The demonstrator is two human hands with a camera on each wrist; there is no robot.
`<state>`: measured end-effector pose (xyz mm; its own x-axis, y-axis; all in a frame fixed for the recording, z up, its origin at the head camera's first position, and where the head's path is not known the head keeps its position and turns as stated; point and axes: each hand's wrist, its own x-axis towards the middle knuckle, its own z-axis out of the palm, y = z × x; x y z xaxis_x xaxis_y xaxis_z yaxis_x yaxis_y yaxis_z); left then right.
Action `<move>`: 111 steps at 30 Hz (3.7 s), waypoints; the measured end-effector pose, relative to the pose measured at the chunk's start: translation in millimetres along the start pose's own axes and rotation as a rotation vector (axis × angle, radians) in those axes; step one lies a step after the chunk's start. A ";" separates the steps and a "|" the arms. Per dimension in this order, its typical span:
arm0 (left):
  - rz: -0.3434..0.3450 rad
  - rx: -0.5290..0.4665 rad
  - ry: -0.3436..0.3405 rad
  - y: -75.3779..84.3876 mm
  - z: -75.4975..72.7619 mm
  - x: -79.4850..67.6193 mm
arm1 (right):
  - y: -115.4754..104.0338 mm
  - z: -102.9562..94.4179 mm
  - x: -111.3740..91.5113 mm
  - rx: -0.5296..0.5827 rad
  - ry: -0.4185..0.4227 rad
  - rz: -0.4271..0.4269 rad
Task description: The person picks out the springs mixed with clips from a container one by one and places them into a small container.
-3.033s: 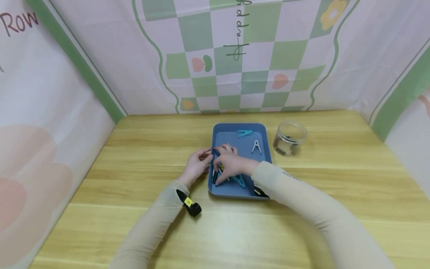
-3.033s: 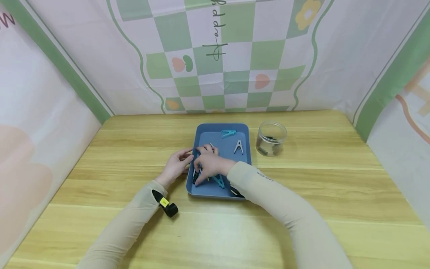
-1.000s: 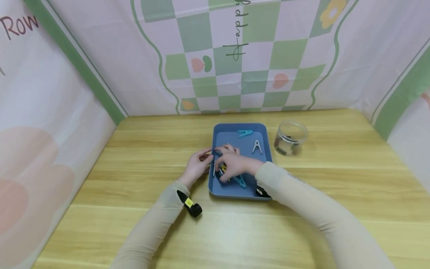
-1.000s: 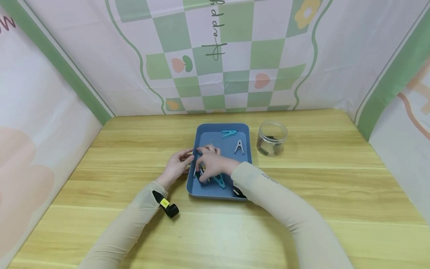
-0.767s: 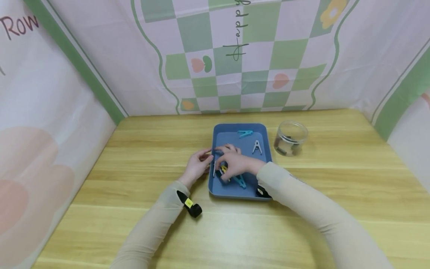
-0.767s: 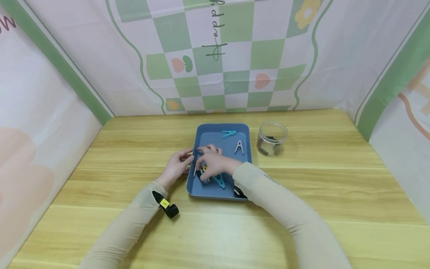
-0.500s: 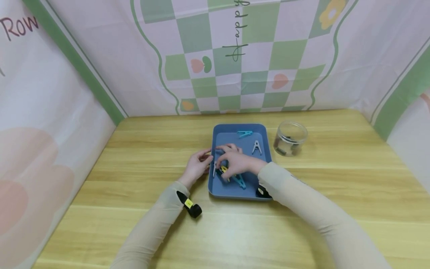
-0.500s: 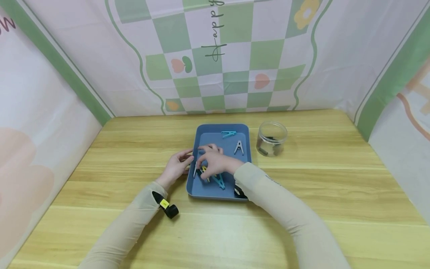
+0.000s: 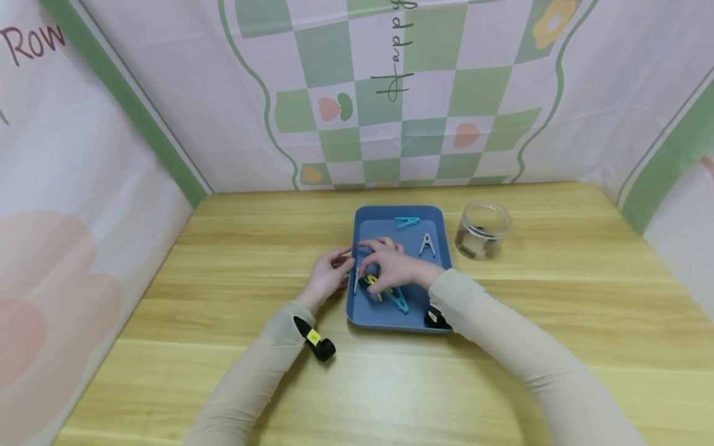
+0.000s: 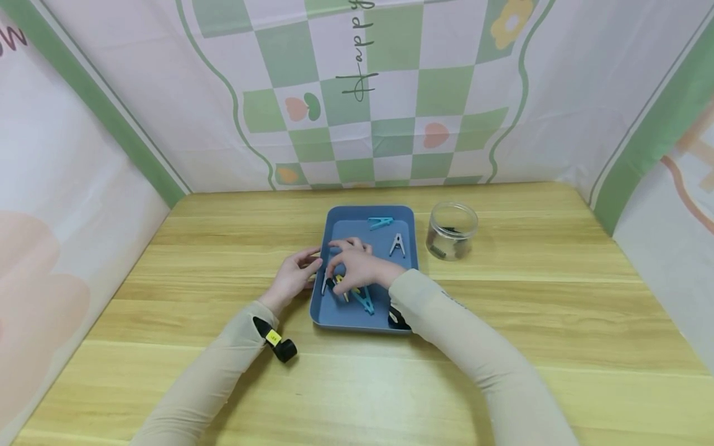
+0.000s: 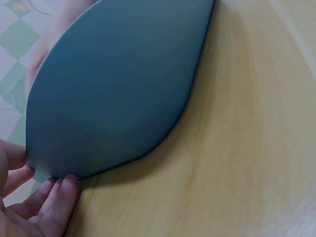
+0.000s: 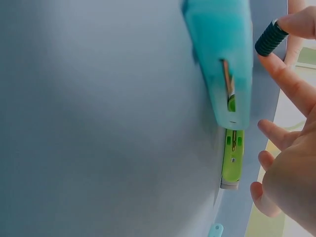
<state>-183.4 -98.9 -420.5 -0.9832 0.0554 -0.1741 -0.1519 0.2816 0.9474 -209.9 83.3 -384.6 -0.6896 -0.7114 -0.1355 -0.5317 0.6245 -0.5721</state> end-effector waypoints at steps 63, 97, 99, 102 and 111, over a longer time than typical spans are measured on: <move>-0.019 -0.018 -0.017 3.0 -0.1 -1.5 | 0.1 -37.8 -26.8 -0.004 0.165 0.018; -0.037 -0.026 -0.003 3.3 1.0 0.0 | 2.6 -80.6 -67.6 -0.028 0.228 0.081; -0.038 -0.024 -0.002 3.8 0.9 0.0 | 2.6 -83.9 -70.3 -0.025 0.233 0.084; -0.034 -0.022 0.000 3.7 0.9 0.5 | 2.7 -88.3 -74.3 -0.022 0.232 0.093; -0.041 -0.014 0.004 4.3 0.7 2.4 | 3.6 -100.0 -83.8 -0.033 0.275 0.125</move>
<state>-186.3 -96.9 -417.0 -0.9764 0.0403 -0.2123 -0.1939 0.2705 0.9430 -203.2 177.4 -294.5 -0.8557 -0.5170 0.0235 -0.4469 0.7153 -0.5372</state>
